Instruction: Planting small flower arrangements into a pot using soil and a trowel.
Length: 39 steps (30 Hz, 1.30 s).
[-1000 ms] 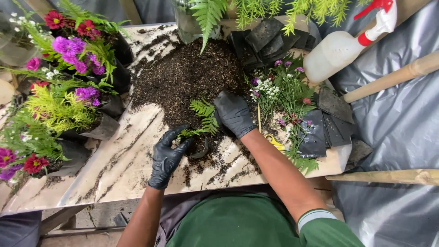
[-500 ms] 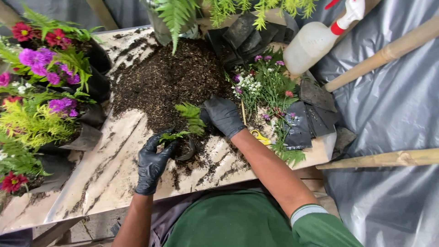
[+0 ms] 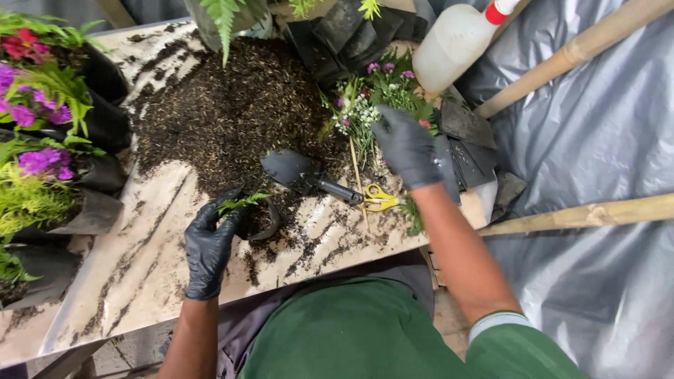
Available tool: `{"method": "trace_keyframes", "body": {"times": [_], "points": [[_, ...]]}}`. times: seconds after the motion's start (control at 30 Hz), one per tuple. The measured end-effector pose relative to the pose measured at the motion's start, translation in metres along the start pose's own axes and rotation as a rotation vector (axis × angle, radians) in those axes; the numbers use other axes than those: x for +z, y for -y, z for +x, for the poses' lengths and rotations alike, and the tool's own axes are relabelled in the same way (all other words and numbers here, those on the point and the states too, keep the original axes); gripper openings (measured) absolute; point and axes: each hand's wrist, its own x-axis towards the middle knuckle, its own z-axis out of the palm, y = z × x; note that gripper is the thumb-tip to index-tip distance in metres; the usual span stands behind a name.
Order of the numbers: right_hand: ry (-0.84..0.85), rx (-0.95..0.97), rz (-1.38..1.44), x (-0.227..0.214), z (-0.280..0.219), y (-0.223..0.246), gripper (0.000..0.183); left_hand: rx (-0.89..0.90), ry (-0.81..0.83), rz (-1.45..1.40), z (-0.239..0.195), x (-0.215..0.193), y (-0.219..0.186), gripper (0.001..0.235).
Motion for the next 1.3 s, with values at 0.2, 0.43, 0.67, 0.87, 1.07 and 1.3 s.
{"method": "trace_keyframes", "body": {"times": [0.2,0.43,0.67,0.87,1.07,1.3], "points": [[-0.150,0.130,-0.108,-0.029,-0.069,-0.131,0.021,-0.082,-0.058,-0.023,-0.001,-0.009,0.024,0.033],[-0.032,0.289,-0.078,-0.056,-0.193,-0.123,0.019,-0.108,-0.122,-0.002,-0.001,-0.013,0.061,0.029],[-0.017,0.054,-0.019,-0.031,-0.207,-0.114,0.047,-0.081,-0.160,-0.005,-0.002,-0.014,0.055,0.027],[-0.185,-0.059,-0.145,-0.021,-0.208,-0.130,0.040,-0.056,-0.171,0.010,-0.006,-0.020,0.050,0.028],[-0.290,-0.035,-0.041,-0.018,-0.208,-0.124,0.059,-0.052,-0.144,-0.020,-0.013,-0.018,0.037,0.026],[-0.186,-0.215,-0.145,-0.012,-0.200,-0.134,0.023,0.340,-0.206,0.160,-0.018,-0.037,0.071,0.037]]}}
